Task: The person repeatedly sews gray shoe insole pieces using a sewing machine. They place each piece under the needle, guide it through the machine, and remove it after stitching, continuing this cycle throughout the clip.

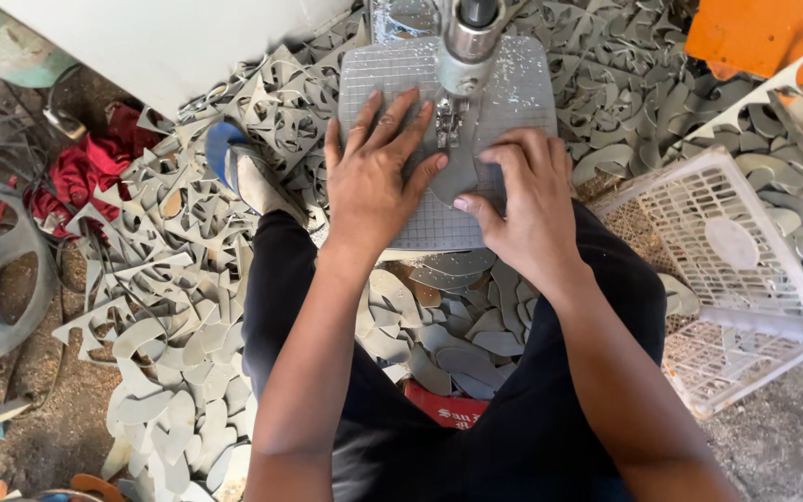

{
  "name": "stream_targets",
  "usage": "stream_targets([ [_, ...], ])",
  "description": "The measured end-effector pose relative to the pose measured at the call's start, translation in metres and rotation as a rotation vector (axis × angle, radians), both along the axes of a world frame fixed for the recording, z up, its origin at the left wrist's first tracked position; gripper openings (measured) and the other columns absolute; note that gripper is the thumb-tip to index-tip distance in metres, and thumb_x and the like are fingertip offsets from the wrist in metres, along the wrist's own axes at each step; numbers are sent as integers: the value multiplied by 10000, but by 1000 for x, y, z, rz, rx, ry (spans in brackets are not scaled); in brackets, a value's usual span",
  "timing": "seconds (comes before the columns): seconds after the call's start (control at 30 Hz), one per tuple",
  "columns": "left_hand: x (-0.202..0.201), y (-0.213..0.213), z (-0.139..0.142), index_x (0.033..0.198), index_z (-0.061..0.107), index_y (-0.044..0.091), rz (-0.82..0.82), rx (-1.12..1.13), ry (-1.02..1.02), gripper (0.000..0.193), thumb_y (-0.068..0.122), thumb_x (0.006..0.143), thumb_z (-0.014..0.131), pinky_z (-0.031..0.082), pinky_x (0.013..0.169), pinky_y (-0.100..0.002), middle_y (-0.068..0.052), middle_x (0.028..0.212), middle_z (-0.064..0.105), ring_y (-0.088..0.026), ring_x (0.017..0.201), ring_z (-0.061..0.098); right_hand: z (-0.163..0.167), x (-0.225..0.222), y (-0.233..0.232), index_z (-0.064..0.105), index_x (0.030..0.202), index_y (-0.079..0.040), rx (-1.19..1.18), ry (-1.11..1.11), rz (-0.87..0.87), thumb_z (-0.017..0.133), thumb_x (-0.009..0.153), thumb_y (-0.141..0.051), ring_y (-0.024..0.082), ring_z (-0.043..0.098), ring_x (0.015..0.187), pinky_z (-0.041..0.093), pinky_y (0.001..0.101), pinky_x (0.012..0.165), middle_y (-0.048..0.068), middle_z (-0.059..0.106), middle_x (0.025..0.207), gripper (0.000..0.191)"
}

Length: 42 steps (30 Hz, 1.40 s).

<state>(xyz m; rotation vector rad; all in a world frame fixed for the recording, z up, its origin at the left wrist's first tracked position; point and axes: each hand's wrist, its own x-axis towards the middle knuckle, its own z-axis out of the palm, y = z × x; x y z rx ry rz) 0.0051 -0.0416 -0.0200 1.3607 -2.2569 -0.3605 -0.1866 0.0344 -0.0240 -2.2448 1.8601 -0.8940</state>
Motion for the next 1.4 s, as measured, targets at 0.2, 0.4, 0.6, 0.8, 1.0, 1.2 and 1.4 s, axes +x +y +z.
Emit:
stream_targets([
  [0.2,-2,-1,-8,1449,615,260,27,-28,-20,555,519,959,650,195,1207,-659,42,1566,502,-285,1486,389,-1,-13,-26,497,1450,86,51,126,56,871,746,-493,436,328,1421,245,568,1155,202,369,1590,985],
  [0.4,-2,0,-5,1409,648,157,45,-99,65,549,449,948,711,247,1200,-633,-6,1487,596,-277,1448,463,-6,-18,-38,529,1480,55,166,125,99,875,730,-499,262,248,1570,202,539,1240,126,368,1664,994],
  [0.6,11,20,9,1208,731,114,-48,41,179,371,308,902,810,378,1185,-474,-26,1397,674,-233,1418,539,-4,-15,-40,537,1455,55,191,97,72,877,712,-500,264,297,1560,222,509,1235,133,383,1654,988],
  [0.8,16,25,20,1289,653,-88,-226,-70,82,749,355,727,876,286,1135,-560,-191,1429,539,-375,1364,459,-5,-15,-42,532,1462,69,157,91,81,871,746,-487,293,301,1545,207,526,1232,161,383,1649,968],
  [1.0,11,19,15,1274,711,15,-130,-20,148,681,405,742,879,322,1180,-507,-66,1420,616,-274,1371,531,-5,-15,-39,564,1460,35,149,104,37,870,773,-471,262,333,1537,168,578,1238,120,403,1646,906],
  [1.2,12,14,7,1258,728,37,-118,-40,183,657,394,729,879,303,1176,-513,-52,1402,637,-276,1348,540,-9,-16,-39,579,1458,20,117,188,49,822,831,-531,272,326,1536,177,594,1236,99,398,1648,869],
  [1.4,15,10,8,1292,715,51,-139,-27,195,593,330,791,868,297,1187,-510,-52,1420,643,-277,1364,543,-7,-30,-36,600,1462,-27,97,143,109,751,923,-486,312,294,1559,201,561,1254,65,369,1684,724],
])
